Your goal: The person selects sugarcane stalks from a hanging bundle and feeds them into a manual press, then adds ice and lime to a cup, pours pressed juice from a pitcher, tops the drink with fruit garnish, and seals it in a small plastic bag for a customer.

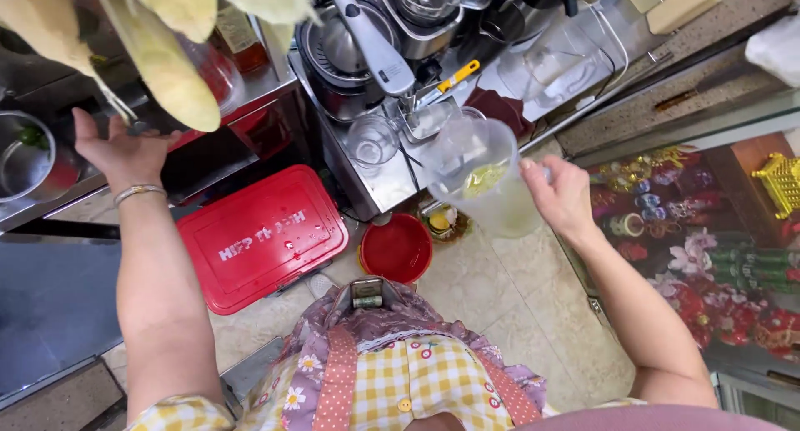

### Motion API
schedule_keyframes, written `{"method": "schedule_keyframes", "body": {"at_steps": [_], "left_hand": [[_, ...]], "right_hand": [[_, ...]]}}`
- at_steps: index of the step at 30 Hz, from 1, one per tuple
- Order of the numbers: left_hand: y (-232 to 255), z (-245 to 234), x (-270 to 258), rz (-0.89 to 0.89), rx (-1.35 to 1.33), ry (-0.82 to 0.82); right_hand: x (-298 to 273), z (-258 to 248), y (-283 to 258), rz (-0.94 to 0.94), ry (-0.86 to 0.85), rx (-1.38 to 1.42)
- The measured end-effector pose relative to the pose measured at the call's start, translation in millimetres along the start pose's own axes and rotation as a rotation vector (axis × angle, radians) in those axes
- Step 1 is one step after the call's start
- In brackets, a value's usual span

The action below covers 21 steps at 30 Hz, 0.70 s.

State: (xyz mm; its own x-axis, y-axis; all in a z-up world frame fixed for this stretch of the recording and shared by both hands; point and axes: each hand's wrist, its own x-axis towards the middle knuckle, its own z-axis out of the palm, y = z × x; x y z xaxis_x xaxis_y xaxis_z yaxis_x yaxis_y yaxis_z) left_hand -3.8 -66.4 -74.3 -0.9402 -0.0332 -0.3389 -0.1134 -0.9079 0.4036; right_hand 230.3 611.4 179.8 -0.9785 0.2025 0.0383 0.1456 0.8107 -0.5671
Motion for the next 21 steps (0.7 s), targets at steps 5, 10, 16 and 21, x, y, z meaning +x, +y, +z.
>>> {"method": "schedule_keyframes", "body": {"at_steps": [5, 10, 16, 21], "left_hand": [[1, 7, -3, 0.038, 0.004, 0.004], [1, 12, -6, 0.071, 0.0, 0.041], [-1, 21, -13, 0.062, -0.005, 0.045], [0, 24, -16, 0.034, 0.03, -0.102]], "right_hand": [[45, -12, 29, -0.102, 0.146, -0.242], [78, -13, 42, -0.125, 0.123, -0.469], [96, -11, 48, -0.104, 0.078, -0.535], [101, -9, 45, -0.17, 0.069, -0.559]]}}
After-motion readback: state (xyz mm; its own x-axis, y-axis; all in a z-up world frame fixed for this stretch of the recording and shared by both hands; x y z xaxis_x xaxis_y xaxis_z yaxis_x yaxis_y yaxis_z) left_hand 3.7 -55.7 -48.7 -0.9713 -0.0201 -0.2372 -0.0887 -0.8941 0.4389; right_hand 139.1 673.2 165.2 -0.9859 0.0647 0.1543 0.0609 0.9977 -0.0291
